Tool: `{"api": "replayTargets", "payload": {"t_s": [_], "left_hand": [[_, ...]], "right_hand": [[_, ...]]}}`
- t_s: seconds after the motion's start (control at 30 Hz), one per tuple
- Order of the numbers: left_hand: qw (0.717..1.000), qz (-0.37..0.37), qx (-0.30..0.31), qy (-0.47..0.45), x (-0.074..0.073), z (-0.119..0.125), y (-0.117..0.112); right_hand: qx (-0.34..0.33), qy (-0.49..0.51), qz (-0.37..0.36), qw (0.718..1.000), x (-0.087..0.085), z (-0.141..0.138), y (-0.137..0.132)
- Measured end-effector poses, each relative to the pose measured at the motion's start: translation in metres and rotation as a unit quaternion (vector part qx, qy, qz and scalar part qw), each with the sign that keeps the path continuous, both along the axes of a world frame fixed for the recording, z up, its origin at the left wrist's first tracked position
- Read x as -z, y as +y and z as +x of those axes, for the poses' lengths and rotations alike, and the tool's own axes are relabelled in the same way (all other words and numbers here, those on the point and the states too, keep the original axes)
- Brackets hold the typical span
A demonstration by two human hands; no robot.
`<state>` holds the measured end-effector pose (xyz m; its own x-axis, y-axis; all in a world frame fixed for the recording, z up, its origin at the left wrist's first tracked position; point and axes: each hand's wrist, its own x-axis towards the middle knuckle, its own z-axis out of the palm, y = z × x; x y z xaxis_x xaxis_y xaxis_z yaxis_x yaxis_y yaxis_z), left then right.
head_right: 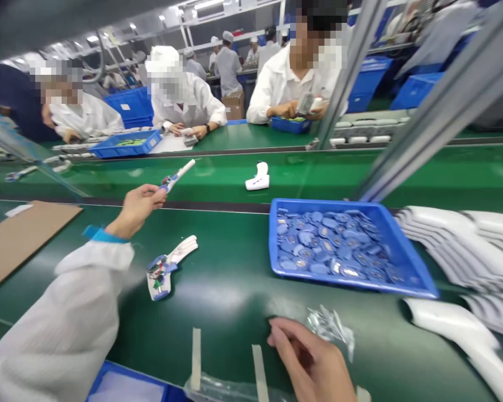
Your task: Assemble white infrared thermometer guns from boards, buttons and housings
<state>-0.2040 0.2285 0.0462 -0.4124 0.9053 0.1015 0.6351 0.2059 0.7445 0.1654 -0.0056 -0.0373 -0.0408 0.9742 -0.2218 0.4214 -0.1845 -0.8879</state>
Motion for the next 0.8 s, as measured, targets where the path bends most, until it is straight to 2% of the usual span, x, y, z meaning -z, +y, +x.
{"api": "replayTargets", "payload": {"t_s": [0.1,0.17,0.23,0.3,0.37,0.47,0.53,0.6,0.67,0.73,0.8], "left_hand": [[0.993,0.07,0.089,-0.02,-0.016,0.042,-0.076],[0.981,0.103,0.164,-0.021,-0.016,0.076,-0.13],[0.952,0.134,0.275,0.011,-0.004,0.111,-0.181],[0.913,0.135,0.385,0.01,0.014,0.142,-0.221],[0.913,0.079,0.397,-0.045,0.032,0.165,-0.248],[0.934,-0.053,0.314,-0.16,0.045,0.187,-0.263],[0.91,-0.12,0.312,-0.245,0.046,0.198,-0.259],[0.865,-0.154,0.353,-0.321,0.045,0.209,-0.251],[0.836,-0.172,0.378,-0.358,0.044,0.218,-0.243],[0.84,-0.176,0.388,-0.335,0.042,0.225,-0.237],[0.855,-0.162,0.407,-0.278,0.039,0.229,-0.233]], "right_hand": [[-0.018,0.098,-0.059,0.993,-0.038,-0.014,0.005],[-0.038,0.167,-0.059,0.983,-0.055,-0.026,0.007],[-0.05,0.237,-0.038,0.969,-0.063,-0.034,0.007],[-0.021,0.282,-0.036,0.958,-0.06,-0.035,0.001],[0.03,0.283,-0.054,0.957,-0.05,-0.029,-0.009],[0.069,0.255,-0.08,0.961,-0.028,-0.016,-0.029],[0.062,0.24,-0.075,0.966,-0.016,-0.008,-0.042],[0.035,0.172,-0.061,0.983,-0.011,0.001,-0.053],[-0.013,0.04,-0.046,0.998,-0.016,0.014,-0.062],[-0.037,-0.089,-0.019,0.995,-0.031,0.03,-0.066],[-0.003,-0.156,0.059,0.986,-0.049,0.045,-0.064]]}}
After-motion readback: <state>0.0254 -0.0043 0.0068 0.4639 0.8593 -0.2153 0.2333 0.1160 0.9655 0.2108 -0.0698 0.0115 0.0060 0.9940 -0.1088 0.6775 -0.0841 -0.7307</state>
